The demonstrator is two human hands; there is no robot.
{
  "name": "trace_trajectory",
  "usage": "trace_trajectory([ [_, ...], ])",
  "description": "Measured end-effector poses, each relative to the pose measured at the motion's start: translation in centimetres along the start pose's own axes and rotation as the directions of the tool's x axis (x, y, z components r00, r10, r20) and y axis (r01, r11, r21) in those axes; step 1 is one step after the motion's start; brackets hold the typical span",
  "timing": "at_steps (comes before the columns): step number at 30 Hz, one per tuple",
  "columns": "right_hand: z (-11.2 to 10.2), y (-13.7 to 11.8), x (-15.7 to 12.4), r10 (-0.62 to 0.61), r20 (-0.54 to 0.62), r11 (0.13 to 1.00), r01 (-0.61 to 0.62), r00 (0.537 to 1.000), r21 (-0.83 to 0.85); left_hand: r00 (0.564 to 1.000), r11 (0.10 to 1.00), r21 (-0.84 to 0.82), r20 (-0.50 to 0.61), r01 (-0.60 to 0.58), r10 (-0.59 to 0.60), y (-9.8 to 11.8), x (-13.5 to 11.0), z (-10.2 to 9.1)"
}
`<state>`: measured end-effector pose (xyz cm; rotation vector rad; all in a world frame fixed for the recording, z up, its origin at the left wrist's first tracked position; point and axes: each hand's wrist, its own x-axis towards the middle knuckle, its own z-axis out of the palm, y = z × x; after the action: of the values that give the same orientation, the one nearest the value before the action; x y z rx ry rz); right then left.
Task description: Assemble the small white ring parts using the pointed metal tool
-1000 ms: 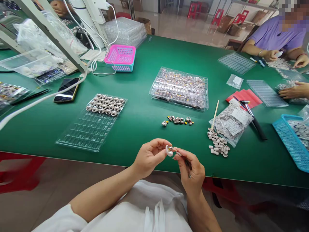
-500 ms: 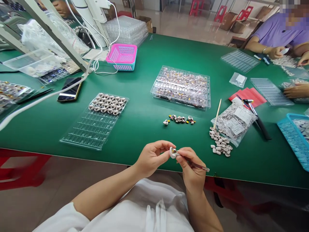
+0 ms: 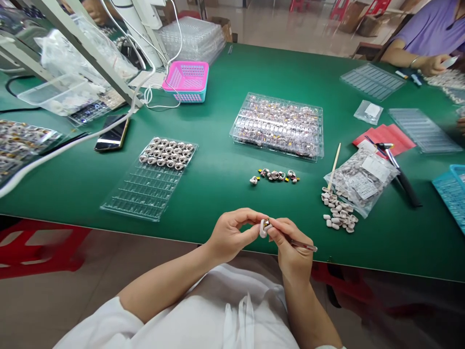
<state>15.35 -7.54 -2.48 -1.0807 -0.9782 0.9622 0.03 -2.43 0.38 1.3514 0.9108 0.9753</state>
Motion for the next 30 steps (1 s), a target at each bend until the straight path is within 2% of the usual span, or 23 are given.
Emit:
trace_trajectory([
  [7, 0.0, -0.31, 0.18, 0.007, 0.004, 1.0, -0.007, 1.0, -0.026, 0.982, 0.97, 0.16, -0.01, -0.185, 0.189, 0.34, 0.0, 0.06],
  [11, -0.14, -0.12, 0.3, 0.001, 0.009, 1.0, -0.001, 1.0, -0.012, 0.966, 0.945, 0.21, -0.007, -0.251, 0.258, 0.3, 0.03, 0.2],
  [20, -0.54, -0.13, 0.08, -0.03, 0.003, 0.997, 0.03, 1.0, -0.064, 0.957, 0.924, 0.259, 0.002, -0.28, 0.29, 0.17, 0.03, 0.47],
  [30, -0.76, 0.24, 0.23, 0.018, -0.009, 1.0, -0.018, 1.0, -0.012, 0.943, 0.896, 0.299, 0.038, -0.327, 0.331, -0.04, 0.05, 0.3],
])
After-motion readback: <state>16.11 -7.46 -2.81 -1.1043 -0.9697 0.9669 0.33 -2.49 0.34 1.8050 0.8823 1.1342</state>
